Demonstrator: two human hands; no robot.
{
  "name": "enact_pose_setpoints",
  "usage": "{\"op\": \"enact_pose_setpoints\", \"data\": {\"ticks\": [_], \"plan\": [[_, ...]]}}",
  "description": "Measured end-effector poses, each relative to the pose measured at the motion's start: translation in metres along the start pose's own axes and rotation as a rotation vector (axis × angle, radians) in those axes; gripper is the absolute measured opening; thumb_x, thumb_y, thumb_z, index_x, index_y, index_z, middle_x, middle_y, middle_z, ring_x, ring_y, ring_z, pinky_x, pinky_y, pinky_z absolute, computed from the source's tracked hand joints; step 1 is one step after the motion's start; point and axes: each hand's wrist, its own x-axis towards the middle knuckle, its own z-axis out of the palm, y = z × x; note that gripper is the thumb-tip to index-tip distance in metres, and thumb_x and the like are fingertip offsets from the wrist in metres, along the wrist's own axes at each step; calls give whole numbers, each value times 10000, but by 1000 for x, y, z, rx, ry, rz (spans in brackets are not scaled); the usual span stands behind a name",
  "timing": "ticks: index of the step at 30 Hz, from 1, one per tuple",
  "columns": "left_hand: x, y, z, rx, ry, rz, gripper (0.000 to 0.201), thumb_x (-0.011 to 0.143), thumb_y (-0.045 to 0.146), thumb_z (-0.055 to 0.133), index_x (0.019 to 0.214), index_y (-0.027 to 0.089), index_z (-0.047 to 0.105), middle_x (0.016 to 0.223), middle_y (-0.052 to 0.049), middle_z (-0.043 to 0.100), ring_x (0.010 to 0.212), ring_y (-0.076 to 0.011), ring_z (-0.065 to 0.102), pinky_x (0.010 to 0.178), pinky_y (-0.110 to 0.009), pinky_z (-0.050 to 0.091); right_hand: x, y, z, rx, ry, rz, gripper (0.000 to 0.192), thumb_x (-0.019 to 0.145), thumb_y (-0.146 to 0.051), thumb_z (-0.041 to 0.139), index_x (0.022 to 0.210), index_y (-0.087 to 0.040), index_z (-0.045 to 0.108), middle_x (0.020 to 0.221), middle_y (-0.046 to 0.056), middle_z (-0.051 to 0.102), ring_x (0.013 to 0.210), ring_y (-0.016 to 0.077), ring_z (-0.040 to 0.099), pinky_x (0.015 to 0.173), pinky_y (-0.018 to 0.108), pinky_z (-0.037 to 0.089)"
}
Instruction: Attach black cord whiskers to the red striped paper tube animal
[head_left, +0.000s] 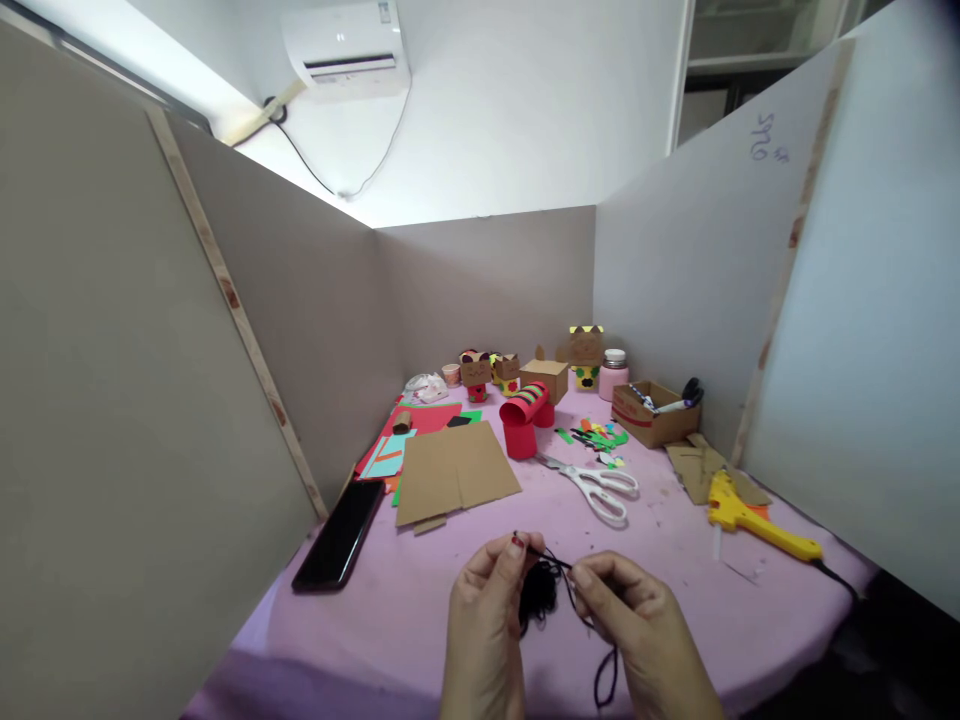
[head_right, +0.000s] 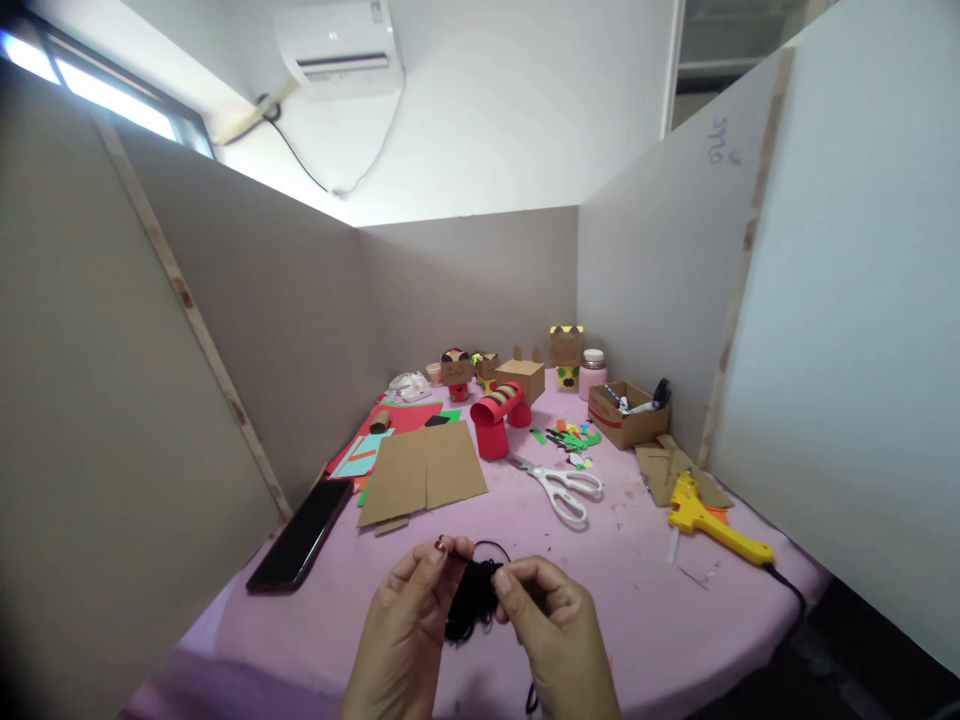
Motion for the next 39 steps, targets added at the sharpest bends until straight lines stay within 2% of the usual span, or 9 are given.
{"op": "enact_pose_setpoints", "data": {"ticks": [4,8,12,16,19,22,30,35,39], "plan": [[2,4,-11,138,63,71,129,626,265,737,613,171,650,728,-11,699,732,-131,608,738,-230,442,-1,-7,-7,-194,-5,-148,241,760,-410,603,661,-191,604,582,-20,536,552,131,478,518,230,387],[-9,14,-10,450,161,377,71,647,249,708,701,212,680,864,-25,684,834,-178,589,752,-250,431,0,-11,-13,-415,-9,-354,191,813,-347,544,709,-207,620,654,12,577,624,169,535,561,253,426],[-27,15,2,814,-68,596,254,656,184,688,887,279,728,1076,-73,678,825,-219,617,744,-272,432,1,-13,-15,-548,-73,-494,151,840,-282,511,756,-210,613,701,28,605,654,171,569,587,257,447],[-26,11,4,982,-277,522,323,729,208,623,1037,292,672,1014,-74,706,850,-230,632,758,-276,432,-3,-18,-14,-609,-167,-559,161,859,-249,472,775,-211,604,705,21,597,667,164,573,603,259,445],[-18,12,-1,1126,-357,438,196,792,255,541,836,249,731,685,-55,697,618,-186,602,602,-250,421,-5,-21,-15,-591,-167,-522,209,869,-272,448,719,-216,582,669,9,572,642,161,558,587,261,428],[-14,15,-8,1176,-362,395,222,791,274,535,658,213,701,545,-25,609,518,-154,539,533,-230,385,-5,-22,-18,-592,-164,-457,237,871,-306,442,685,-214,555,646,-2,541,607,155,537,560,258,411],[-8,29,-33,1217,-319,206,221,761,307,562,605,210,685,554,-22,618,549,-159,539,550,-218,382,0,-19,-23,-635,-125,-430,242,872,-334,432,688,-215,533,655,-3,535,613,157,536,561,255,411],[-11,37,-27,1219,-199,401,137,736,306,612,785,258,730,769,-55,710,678,-199,607,599,-237,411,4,-21,-24,-727,-176,-446,233,880,-322,423,713,-214,545,675,0,553,630,155,548,589,258,412],[-19,22,-12,1106,-246,570,218,726,240,634,913,310,721,993,-55,714,877,-231,633,790,-277,428,2,-19,-20,-801,-227,-473,221,883,-288,411,741,-214,564,697,14,581,665,166,568,612,270,421]]}}
